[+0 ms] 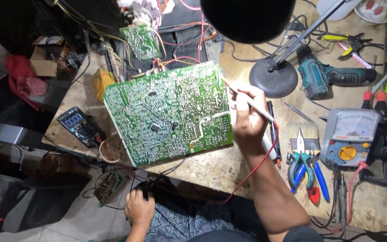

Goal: Troubleshooting and repairing a large circuit board using a multimeter and soldering iron.

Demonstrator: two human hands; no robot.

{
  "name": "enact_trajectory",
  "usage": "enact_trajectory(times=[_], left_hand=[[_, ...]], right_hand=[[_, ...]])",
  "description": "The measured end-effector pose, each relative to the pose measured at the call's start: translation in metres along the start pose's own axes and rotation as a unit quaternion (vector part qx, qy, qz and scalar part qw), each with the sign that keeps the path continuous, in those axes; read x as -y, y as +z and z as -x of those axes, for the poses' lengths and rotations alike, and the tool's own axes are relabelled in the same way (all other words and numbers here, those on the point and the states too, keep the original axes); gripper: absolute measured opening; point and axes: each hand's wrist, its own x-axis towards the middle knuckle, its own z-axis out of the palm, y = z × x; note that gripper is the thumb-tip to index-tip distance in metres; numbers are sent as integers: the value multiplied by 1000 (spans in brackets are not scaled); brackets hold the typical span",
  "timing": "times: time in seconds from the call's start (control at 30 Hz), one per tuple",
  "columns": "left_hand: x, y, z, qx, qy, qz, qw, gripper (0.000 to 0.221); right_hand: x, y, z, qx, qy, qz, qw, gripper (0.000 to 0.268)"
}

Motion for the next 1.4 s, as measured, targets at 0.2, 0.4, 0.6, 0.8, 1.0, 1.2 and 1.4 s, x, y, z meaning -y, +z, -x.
enact_trajectory(times=[0.2,0.4,0.6,0.8,1.0,1.2,1.4], left_hand=[[11,12,-7,39,-5,-13,999,42],[15,17,-6,53,-1,-29,998,43],[14,11,-5,40,-7,-7,999,34],[14,6,-4,56,-18,9,998,30],[14,7,-5,37,-7,21,999,28],[9,-1,-6,58,-11,16,998,33],[6,-5,-8,53,-4,22,998,33]], right_hand=[[0,-11,8,0,-5,54,999,22],[-21,-12,9,-14,6,99,995,17],[-21,-8,10,-1,-39,128,991,12],[-27,-7,13,-11,-22,120,992,10],[-28,-7,11,-14,4,84,996,10],[-26,-9,12,8,-20,95,995,12],[-26,-8,12,-1,-9,81,997,11]])
